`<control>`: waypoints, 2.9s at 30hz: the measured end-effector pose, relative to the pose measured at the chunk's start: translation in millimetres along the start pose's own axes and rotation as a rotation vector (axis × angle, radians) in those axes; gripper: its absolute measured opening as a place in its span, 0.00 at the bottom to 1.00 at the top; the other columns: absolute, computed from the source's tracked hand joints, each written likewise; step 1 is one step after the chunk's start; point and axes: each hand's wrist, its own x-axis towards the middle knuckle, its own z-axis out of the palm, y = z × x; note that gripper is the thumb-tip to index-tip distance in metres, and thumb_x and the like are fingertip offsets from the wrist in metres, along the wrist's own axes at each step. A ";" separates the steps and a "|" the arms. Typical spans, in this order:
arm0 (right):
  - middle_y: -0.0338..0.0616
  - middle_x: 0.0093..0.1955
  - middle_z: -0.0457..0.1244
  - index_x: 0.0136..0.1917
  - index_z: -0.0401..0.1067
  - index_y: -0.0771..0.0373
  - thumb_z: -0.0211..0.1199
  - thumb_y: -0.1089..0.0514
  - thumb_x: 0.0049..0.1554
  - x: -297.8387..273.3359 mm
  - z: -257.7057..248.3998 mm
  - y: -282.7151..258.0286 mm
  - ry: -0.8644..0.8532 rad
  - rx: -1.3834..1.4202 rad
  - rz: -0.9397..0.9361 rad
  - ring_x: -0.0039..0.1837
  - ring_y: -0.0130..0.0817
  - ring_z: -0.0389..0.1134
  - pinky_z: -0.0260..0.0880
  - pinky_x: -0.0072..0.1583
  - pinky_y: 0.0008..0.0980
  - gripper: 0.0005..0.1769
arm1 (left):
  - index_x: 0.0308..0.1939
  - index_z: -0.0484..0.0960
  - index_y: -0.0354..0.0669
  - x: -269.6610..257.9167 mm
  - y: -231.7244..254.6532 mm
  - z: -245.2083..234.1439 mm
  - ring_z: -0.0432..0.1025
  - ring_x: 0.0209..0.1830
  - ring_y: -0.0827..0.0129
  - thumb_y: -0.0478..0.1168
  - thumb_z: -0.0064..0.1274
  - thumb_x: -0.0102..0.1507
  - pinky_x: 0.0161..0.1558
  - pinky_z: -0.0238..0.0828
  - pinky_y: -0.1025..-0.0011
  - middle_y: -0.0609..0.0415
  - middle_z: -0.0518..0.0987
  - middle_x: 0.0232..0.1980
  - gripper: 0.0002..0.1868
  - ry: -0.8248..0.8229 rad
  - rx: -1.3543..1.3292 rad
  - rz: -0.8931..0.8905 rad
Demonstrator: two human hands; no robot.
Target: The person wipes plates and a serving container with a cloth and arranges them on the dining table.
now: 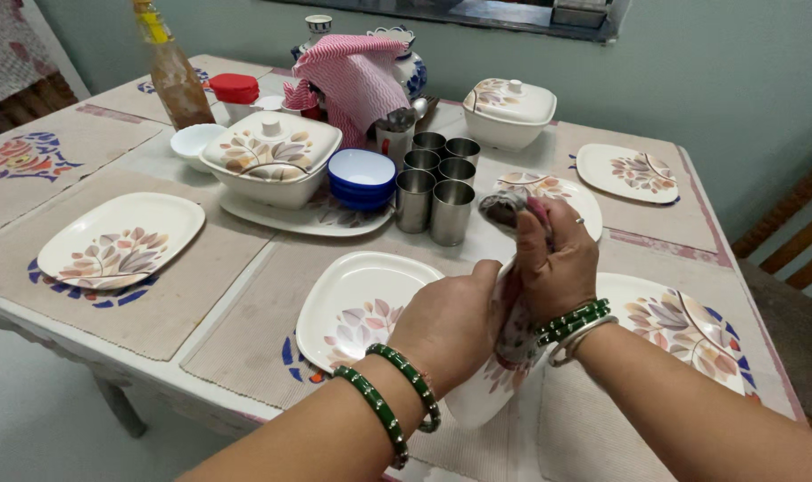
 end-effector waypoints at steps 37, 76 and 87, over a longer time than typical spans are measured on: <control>0.55 0.60 0.70 0.86 0.47 0.52 0.59 0.52 0.63 -56.8 12.4 -41.8 -0.537 -0.181 0.678 0.54 0.51 0.74 0.73 0.60 0.45 0.42 | 0.59 0.81 0.42 19.1 -59.4 -2.7 0.77 0.40 0.71 0.60 0.43 0.67 0.43 0.76 0.69 0.54 0.85 0.45 0.29 0.397 -1.171 -0.602; 0.36 0.49 0.74 0.65 0.74 0.44 0.65 0.67 0.49 22.1 -16.1 -95.0 -0.699 0.263 0.545 0.42 0.29 0.75 0.76 0.42 0.31 0.31 | 0.78 0.57 0.57 -5.7 -74.8 -45.5 0.69 0.67 0.42 0.68 0.22 0.70 0.65 0.69 0.48 0.32 0.68 0.71 0.37 0.342 -1.543 -0.922; 0.36 0.47 0.70 0.67 0.72 0.57 0.69 0.60 0.52 54.6 46.7 -66.4 -0.413 0.599 0.794 0.43 0.26 0.68 0.71 0.46 0.28 0.29 | 0.58 0.81 0.43 -62.8 -140.3 -96.9 0.81 0.41 0.69 0.52 0.60 0.58 0.45 0.78 0.68 0.52 0.87 0.47 0.28 0.314 -1.252 -0.668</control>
